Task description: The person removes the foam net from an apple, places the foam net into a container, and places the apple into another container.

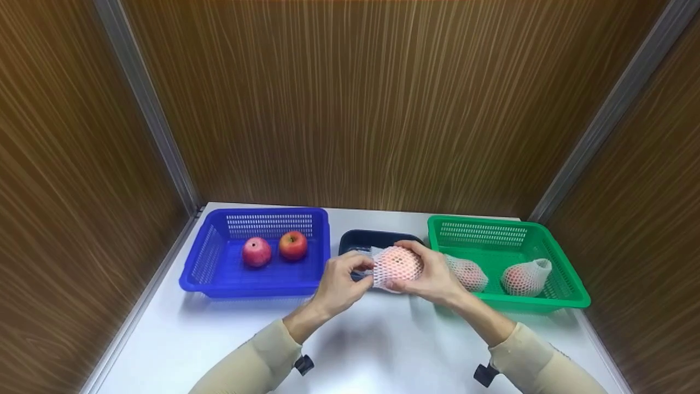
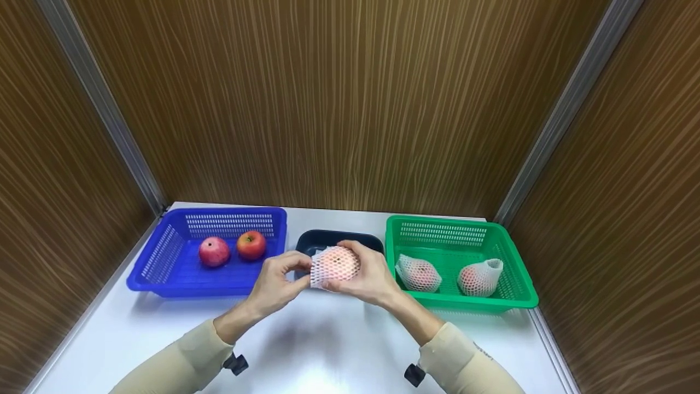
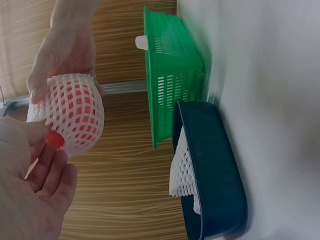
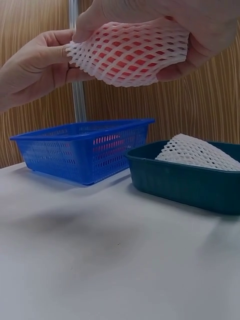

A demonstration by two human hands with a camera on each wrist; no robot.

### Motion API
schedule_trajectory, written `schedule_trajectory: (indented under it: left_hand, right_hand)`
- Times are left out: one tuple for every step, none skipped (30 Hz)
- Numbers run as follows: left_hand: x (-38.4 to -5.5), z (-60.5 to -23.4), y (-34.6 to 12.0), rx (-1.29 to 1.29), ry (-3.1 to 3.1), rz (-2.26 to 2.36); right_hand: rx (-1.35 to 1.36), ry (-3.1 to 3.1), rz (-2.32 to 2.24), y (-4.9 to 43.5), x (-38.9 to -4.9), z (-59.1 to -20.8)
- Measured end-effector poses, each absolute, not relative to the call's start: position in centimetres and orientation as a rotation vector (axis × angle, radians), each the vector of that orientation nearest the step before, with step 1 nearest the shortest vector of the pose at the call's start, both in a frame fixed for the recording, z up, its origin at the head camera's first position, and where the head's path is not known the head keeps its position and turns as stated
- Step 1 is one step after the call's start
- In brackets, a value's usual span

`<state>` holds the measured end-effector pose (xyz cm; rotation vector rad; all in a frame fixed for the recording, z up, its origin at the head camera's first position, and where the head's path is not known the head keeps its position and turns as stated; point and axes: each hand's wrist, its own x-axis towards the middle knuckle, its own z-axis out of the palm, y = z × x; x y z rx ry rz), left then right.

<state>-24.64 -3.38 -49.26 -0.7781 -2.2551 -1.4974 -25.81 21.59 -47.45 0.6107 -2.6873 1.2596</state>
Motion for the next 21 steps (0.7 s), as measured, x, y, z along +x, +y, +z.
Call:
schedule_trajectory:
  left_hand:
    - [-24.62, -49.23, -3.33, -0.781, -2.240, -1.498]
    - [-24.62, -49.23, -3.29, -0.785, -2.228, -1.498]
    - [-24.61, -49.19, -3.22, -0.789, -2.217, -1.493]
    - [-24.61, -49.18, -3.19, -0.790, -2.217, -1.488]
    - [-24.61, -49.18, -3.16, -0.790, -2.221, -1.483]
    - [-24.60, -49.16, -3.14, -0.787, -2.229, -1.477]
    - [-24.59, -49.14, -3.12, -0.782, -2.242, -1.472]
    - [-24.56, -49.12, -3.11, -0.778, -2.257, -1.467]
    - [-24.54, -49.10, -3.10, -0.772, -2.277, -1.462]
    - [-24.50, -49.09, -3.12, -0.766, -2.296, -1.459]
    - [-24.48, -49.08, -3.13, -0.764, -2.310, -1.454]
    - [-24.44, -49.04, -3.14, -0.761, -2.324, -1.448]
    - [-24.41, -49.00, -3.14, -0.757, -2.336, -1.437]
    - [-24.35, -48.96, -3.13, -0.754, -2.344, -1.418]
    - [-24.31, -48.96, -3.11, -0.751, -2.351, -1.398]
    - [-24.25, -48.94, -3.09, -0.754, -2.350, -1.380]
    - [-24.18, -48.92, -3.05, -0.759, -2.347, -1.361]
    - [-24.10, -48.88, -3.00, -0.765, -2.344, -1.341]
    - [-23.99, -48.86, -2.92, -0.776, -2.334, -1.320]
    - [-23.90, -48.85, -2.85, -0.790, -2.324, -1.312]
    - [-23.81, -48.85, -2.78, -0.803, -2.313, -1.312]
  right_hand:
    - [0.610, -2.686, 1.257, 21.59, -25.82, -47.44]
    - [0.610, -2.686, 1.252, 21.59, -25.83, -47.43]
    - [0.608, -2.685, 1.250, 21.59, -25.84, -47.41]
    - [0.610, -2.684, 1.246, 21.59, -25.86, -47.40]
    - [0.608, -2.684, 1.246, 21.60, -25.88, -47.38]
    - [0.605, -2.685, 1.247, 21.60, -25.88, -47.33]
    - [0.607, -2.684, 1.245, 21.61, -25.87, -47.33]
    - [0.605, -2.685, 1.241, 21.62, -25.87, -47.32]
    - [0.606, -2.685, 1.241, 21.63, -25.85, -47.29]
    - [0.610, -2.684, 1.242, 21.64, -25.84, -47.28]
    - [0.611, -2.682, 1.246, 21.63, -25.84, -47.28]
    - [0.617, -2.681, 1.246, 21.62, -25.83, -47.29]
    - [0.621, -2.678, 1.244, 21.62, -25.83, -47.32]
    - [0.620, -2.678, 1.246, 21.61, -25.81, -47.31]
    - [0.622, -2.676, 1.246, 21.59, -25.80, -47.33]
    - [0.621, -2.679, 1.242, 21.56, -25.78, -47.35]
    - [0.620, -2.682, 1.237, 21.55, -25.74, -47.38]
    - [0.615, -2.687, 1.229, 21.51, -25.70, -47.39]
    - [0.608, -2.693, 1.223, 21.49, -25.67, -47.40]
    - [0.602, -2.698, 1.218, 21.47, -25.66, -47.43]
    - [0.595, -2.703, 1.211, 21.45, -25.65, -47.45]
